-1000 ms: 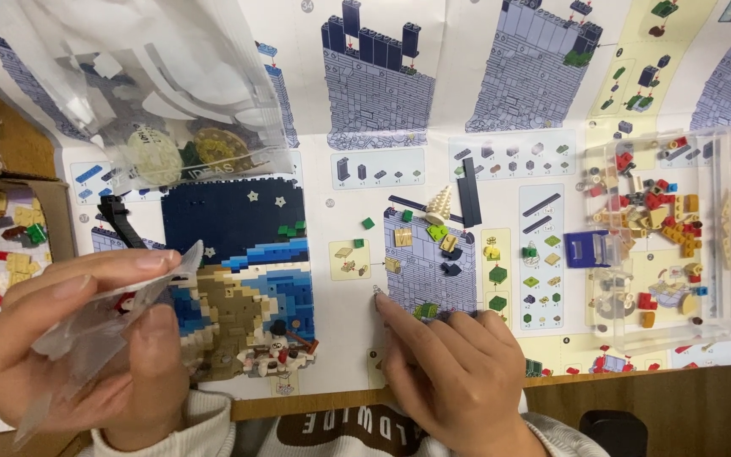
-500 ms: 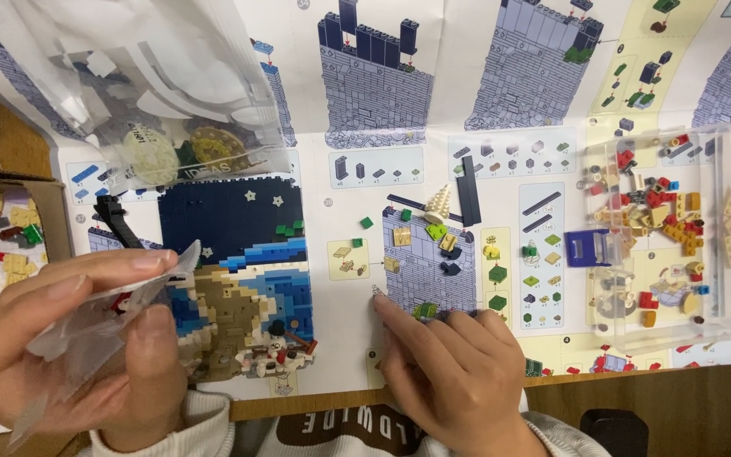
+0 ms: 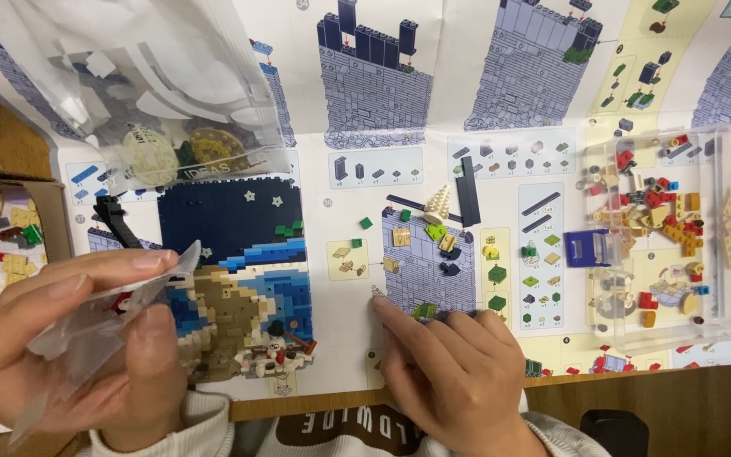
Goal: The person opens a sealed plastic bag containing small LEGO pieces, pours them into their hand, and then sorts the pieces into a cardboard box. They also point at the instruction manual while handling the bag and pieces.
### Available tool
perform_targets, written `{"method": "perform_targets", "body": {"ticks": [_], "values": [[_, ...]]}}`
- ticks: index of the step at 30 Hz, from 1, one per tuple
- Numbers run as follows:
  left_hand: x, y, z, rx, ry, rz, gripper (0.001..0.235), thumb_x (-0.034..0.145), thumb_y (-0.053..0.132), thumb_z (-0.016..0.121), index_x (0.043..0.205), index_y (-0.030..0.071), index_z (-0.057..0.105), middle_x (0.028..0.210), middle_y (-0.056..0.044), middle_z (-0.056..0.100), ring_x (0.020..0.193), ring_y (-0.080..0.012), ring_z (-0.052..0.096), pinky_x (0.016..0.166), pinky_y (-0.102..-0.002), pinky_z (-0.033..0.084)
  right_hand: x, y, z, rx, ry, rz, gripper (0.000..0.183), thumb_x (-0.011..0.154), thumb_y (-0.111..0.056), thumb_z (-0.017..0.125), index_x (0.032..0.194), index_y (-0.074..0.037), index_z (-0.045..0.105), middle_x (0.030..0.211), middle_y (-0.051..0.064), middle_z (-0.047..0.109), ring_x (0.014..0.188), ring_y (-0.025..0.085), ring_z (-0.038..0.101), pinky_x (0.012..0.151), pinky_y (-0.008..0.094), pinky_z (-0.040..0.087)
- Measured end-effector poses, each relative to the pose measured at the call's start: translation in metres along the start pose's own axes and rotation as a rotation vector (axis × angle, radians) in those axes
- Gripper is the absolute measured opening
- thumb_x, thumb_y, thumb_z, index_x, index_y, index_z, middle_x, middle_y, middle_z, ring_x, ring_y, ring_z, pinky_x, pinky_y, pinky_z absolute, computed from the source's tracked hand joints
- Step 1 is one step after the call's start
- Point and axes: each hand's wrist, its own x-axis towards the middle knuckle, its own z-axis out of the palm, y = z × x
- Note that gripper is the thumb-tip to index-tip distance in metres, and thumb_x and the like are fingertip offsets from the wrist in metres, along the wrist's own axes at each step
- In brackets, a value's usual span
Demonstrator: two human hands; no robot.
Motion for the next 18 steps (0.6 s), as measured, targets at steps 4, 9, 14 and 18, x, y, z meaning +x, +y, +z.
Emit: {"method": "perform_targets", "body": {"ticks": [4, 9, 14, 18], "values": [[0.0, -0.013, -0.01, -0.005, -0.08, 0.066, 0.039, 0.099, 0.008, 0.059, 0.13, 0.002, 0.037, 0.111, -0.027, 0.059, 0.099, -0.0322, 0.069, 0.094, -0.04, 0.065, 0.001, 0.0, -0.002, 0.001, -0.004, -0.012, 0.024, 0.088, -0.013, 0.062, 0.11, -0.01, 0.07, 0.055, -0.002, 0.049, 0.05, 0.016, 0.036, 0.049, 0.032, 0.024], [0.0, -0.012, -0.006, 0.003, -0.033, 0.063, 0.036, 0.1, 0.006, 0.057, 0.129, 0.001, 0.037, 0.108, -0.029, 0.059, 0.096, -0.0339, 0.069, 0.09, -0.04, 0.065, -0.003, 0.0, -0.004, 0.181, 0.167, -0.201, 0.013, 0.079, -0.008, 0.065, 0.087, -0.012, 0.074, 0.048, -0.006, 0.052, 0.045, 0.01, 0.035, 0.05, 0.025, 0.028], [-0.007, 0.002, 0.0, 0.047, -0.033, -0.038, 0.037, 0.105, 0.012, 0.053, 0.135, 0.003, 0.034, 0.119, -0.028, 0.052, 0.107, -0.0385, 0.065, 0.102, -0.047, 0.064, -0.02, -0.001, -0.011, 0.176, 0.06, -0.166, 0.031, 0.096, -0.032, 0.047, 0.091, -0.02, 0.075, 0.052, -0.008, 0.041, 0.047, 0.008, 0.034, 0.047, 0.025, 0.033], [-0.007, 0.034, 0.011, 0.101, 0.013, -0.29, 0.035, 0.115, 0.003, 0.047, 0.145, -0.003, 0.029, 0.127, -0.034, 0.05, 0.119, -0.043, 0.06, 0.115, -0.049, 0.054, -0.024, 0.001, -0.011, 0.24, 0.044, -0.153, 0.03, 0.096, -0.037, 0.053, 0.097, -0.017, 0.075, 0.053, -0.006, 0.04, 0.048, 0.008, 0.036, 0.047, 0.026, 0.034]]}}
